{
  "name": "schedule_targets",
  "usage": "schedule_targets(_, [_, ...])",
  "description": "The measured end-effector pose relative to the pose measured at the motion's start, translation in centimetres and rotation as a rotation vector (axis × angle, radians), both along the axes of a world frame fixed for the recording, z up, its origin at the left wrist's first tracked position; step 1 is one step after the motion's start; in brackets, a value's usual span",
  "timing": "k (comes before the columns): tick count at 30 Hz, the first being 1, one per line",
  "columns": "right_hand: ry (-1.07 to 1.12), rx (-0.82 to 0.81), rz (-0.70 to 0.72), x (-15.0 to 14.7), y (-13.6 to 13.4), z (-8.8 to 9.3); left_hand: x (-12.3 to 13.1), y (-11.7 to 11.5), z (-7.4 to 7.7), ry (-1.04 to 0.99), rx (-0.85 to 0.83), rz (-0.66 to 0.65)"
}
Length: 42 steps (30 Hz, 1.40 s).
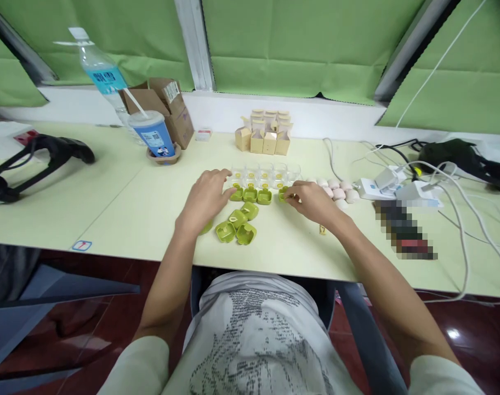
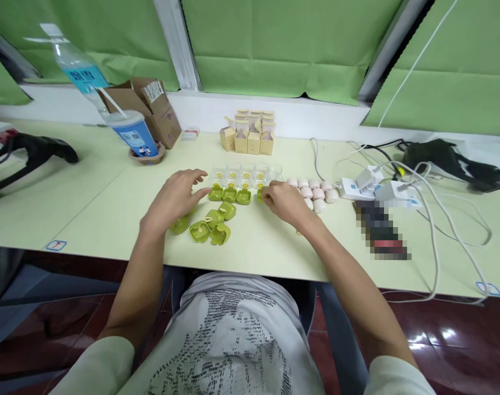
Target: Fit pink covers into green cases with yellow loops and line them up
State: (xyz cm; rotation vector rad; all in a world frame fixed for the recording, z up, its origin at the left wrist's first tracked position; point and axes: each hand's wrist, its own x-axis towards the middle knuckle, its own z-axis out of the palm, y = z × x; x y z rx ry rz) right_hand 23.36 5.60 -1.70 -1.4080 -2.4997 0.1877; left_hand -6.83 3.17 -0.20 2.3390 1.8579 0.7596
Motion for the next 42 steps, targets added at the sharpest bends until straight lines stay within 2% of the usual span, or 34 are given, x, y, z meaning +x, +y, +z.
schedule_targets(3, [-0.041, -0.021, 0.028, -0.9, 1.4, -0.8, -1.3, 0.9, -0.1, 0.135, -0.137, 0.101])
schedule_targets(9, [-0.075, 0.002, 0.021, -1.6, 1.3, -2.1, -0.6, 1.3, -1.1, 0.26, -0.249, 0.019])
schedule_targets(12, [-0.1, 0.036, -0.023, -1.9, 1.2, -2.6, -0.3, 1.1, -1.2, 0.295, -0.255, -0.019])
schedule_targets(18, [-0.161, 0.087, -0.059, -2.9, 1.2, -3.0, -0.1, 1.1, -0.9, 0.297, -0.266, -0.008])
schedule_targets(22, [-0.179, 0.124, -0.058, -2.6, 0.7, -2.4, -0.7, 0.8, -0.7, 0.274, -0.165, 0.005])
schedule_targets(25, [-0.13, 0.22, -0.069, -2.2, -0.5, -1.6, -1.5, -0.3, -0.1, 0.259, -0.137, -0.094])
schedule_targets(27, [-0.013, 0.246, 0.025, -2.4, -1.9, -1.1, -1.8, -1.4, 0.6, 0.249, -0.197, -0.183])
schedule_targets(29, [0.088, 0.211, 0.206, -3.3, -3.8, -1.0, -1.7, -2.5, 1.4, 0.245, -0.257, -0.232])
schedule_targets(31, [0.052, 0.186, 0.354, -4.6, -5.7, -1.2, -1.3, -3.2, 2.2, 0.239, -0.264, -0.232])
schedule_targets(33, [-0.079, 0.193, 0.394, -5.8, -7.1, -1.6, -0.8, -3.6, 2.8, 0.21, -0.225, -0.213])
schedule_targets(36, [-0.182, 0.155, 0.357, -6.5, -7.9, -2.1, -0.2, -3.6, 3.4, 0.109, -0.11, -0.203])
schedule_targets(39, [-0.013, 0.102, 0.314, -5.3, -7.5, -1.6, 0.2, -3.5, 3.6, -0.046, 0.033, -0.318])
schedule_targets(42, [0.44, 0.075, 0.288, -3.5, -7.0, -0.3, 0.8, -3.7, 3.6, -0.185, 0.124, -0.614])
